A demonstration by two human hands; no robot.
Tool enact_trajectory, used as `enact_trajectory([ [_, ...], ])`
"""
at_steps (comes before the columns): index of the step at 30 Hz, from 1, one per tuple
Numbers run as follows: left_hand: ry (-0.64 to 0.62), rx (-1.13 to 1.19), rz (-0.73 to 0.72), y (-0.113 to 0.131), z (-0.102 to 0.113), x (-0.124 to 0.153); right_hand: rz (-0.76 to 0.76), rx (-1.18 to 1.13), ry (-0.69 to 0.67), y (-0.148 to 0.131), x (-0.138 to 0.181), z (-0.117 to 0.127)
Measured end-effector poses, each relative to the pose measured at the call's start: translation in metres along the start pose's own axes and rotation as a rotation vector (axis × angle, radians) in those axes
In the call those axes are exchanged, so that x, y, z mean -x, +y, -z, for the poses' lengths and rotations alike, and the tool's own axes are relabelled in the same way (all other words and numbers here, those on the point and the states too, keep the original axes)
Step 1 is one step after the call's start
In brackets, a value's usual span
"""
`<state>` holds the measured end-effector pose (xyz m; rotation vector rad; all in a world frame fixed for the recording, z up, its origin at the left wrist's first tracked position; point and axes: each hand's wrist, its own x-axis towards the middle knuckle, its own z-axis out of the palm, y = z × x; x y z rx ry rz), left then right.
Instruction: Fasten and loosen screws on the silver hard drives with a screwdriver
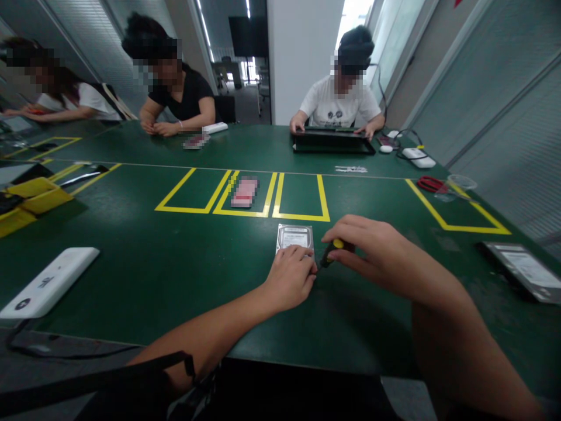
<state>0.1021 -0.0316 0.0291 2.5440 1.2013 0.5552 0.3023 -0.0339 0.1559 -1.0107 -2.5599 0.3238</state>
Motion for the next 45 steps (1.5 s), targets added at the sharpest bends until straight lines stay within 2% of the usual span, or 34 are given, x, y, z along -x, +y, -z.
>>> enact_trajectory([
  [8,-0.010,0.001,0.016,0.0015,-0.0001,-0.0002,-0.064,0.014,-0.004,-0.0013,0.0031,0.0036],
  [17,-0.001,0.009,0.012,0.0017,-0.0004,-0.0001,-0.041,-0.034,-0.038,-0.0012,0.0068,0.0064],
  [22,0.013,-0.006,0.013,0.0010,-0.0025,-0.0002,-0.044,-0.070,-0.010,-0.0045,0.0047,0.0028],
  [29,0.015,-0.002,0.008,0.0013,-0.0023,-0.0002,-0.051,-0.008,-0.004,-0.0046,0.0002,-0.0006],
  [34,0.013,0.000,0.009,0.0018,-0.0017,-0.0006,-0.086,-0.022,0.059,-0.0020,0.0046,-0.0013],
  [41,0.019,0.000,0.016,0.0027,-0.0022,-0.0014,-0.105,0.001,0.009,-0.0066,0.0041,0.0042],
  [45,0.018,0.003,0.017,0.0025,-0.0021,-0.0011,-0.092,0.021,0.032,-0.0049,0.0070,0.0037],
])
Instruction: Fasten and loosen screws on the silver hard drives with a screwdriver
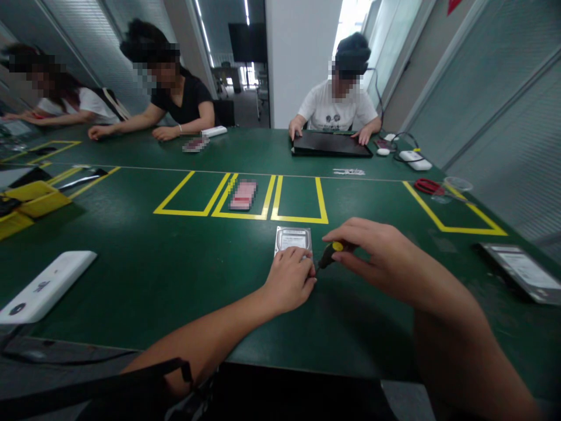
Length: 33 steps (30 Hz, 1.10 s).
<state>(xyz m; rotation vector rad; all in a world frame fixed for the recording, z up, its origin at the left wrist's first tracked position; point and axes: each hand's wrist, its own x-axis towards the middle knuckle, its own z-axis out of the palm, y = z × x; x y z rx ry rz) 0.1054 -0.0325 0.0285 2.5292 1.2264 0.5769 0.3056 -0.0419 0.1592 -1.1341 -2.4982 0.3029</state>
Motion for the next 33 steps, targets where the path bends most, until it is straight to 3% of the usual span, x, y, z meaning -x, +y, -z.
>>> enact_trajectory([
  [11,-0.009,0.015,-0.001,-0.002,-0.002,0.000,0.034,-0.086,-0.032,-0.001,0.000,0.004],
  [25,-0.010,-0.008,0.000,-0.001,-0.002,0.000,0.038,-0.032,0.064,0.001,-0.003,-0.006],
  [33,0.002,0.002,-0.011,-0.002,-0.001,0.000,0.033,-0.057,0.016,-0.004,-0.003,-0.004],
])
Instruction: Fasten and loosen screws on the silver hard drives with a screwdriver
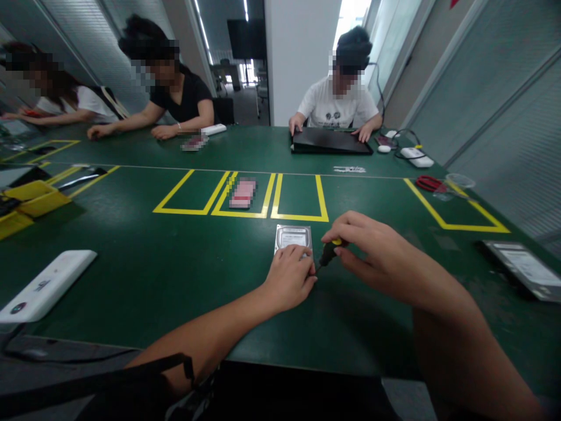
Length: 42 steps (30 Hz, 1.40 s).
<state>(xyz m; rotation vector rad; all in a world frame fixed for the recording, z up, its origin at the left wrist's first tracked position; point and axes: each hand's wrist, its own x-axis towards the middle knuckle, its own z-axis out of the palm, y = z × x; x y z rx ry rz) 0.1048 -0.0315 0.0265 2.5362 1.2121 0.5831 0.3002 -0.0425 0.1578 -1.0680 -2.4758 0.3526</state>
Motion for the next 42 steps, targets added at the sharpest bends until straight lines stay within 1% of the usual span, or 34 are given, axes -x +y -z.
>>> enact_trajectory([
  [3,-0.001,0.002,0.000,0.000,0.000,0.000,0.034,-0.006,-0.024,0.002,0.001,0.001],
  [5,-0.001,0.001,0.004,0.000,0.000,0.000,0.042,0.013,-0.011,0.004,0.002,0.000],
  [8,-0.002,-0.001,0.006,0.001,0.000,-0.001,0.013,0.066,0.027,0.007,0.003,-0.001],
  [10,-0.002,-0.001,0.006,0.001,0.000,0.000,0.002,0.065,0.022,0.006,0.003,-0.001],
  [15,-0.006,-0.018,0.004,0.001,0.000,0.000,-0.010,-0.020,-0.019,0.000,-0.002,-0.002],
  [20,-0.019,-0.035,0.005,0.000,0.000,0.000,-0.011,0.037,-0.028,-0.001,-0.004,-0.005],
  [25,-0.027,-0.032,-0.012,0.000,0.003,0.000,-0.014,0.076,0.028,0.003,0.000,-0.004],
  [30,-0.028,-0.039,-0.049,-0.004,0.005,0.002,0.000,0.086,-0.004,0.004,0.001,0.000],
  [32,-0.009,-0.047,-0.086,-0.008,0.003,0.003,0.019,0.061,-0.019,0.004,0.000,0.001],
  [35,0.037,-0.076,-0.183,-0.018,-0.001,0.004,0.024,0.039,-0.024,0.004,0.000,0.002],
  [40,0.066,-0.114,-0.478,-0.036,-0.003,0.004,-0.003,0.063,-0.028,0.005,0.000,0.003],
  [42,0.073,-0.126,-0.545,-0.040,0.000,0.002,0.004,0.048,-0.028,0.005,0.000,0.003],
])
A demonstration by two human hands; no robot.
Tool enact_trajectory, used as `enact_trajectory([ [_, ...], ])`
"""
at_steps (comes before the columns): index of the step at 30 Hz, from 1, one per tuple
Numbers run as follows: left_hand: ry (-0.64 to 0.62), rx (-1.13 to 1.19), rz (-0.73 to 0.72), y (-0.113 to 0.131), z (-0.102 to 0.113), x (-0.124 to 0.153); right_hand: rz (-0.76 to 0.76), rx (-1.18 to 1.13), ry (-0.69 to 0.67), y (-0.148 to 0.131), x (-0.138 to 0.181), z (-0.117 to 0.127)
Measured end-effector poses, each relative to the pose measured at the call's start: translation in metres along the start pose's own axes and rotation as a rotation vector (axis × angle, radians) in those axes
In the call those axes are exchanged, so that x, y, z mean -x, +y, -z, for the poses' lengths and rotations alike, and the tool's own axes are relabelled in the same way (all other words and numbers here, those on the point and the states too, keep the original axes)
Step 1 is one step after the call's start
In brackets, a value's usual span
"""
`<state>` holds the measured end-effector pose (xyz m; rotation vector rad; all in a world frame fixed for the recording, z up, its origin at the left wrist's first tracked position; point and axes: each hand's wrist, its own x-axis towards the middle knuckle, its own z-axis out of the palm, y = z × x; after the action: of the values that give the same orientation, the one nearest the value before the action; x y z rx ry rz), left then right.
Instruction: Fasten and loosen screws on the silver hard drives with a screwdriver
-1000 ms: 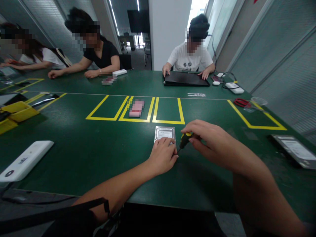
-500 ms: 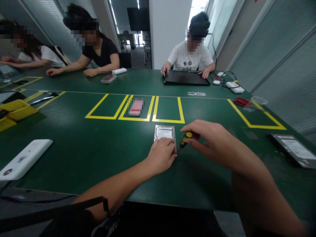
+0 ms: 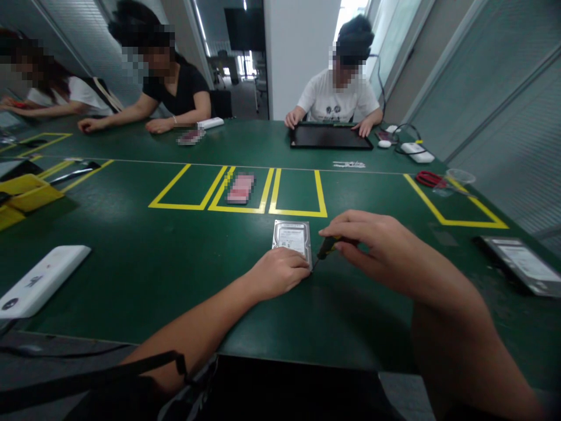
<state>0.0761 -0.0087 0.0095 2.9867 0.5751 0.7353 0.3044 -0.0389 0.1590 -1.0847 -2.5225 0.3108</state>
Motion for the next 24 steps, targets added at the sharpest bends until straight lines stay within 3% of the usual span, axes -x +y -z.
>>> enact_trajectory([
  [8,-0.063,-0.005,-0.022,-0.0050,0.0066,-0.0012,0.042,0.036,-0.007,-0.0003,-0.0052,-0.0047],
  [24,-0.058,0.048,-0.031,-0.0074,0.0054,-0.0001,-0.030,0.081,0.041,0.0050,0.0024,-0.0024],
])
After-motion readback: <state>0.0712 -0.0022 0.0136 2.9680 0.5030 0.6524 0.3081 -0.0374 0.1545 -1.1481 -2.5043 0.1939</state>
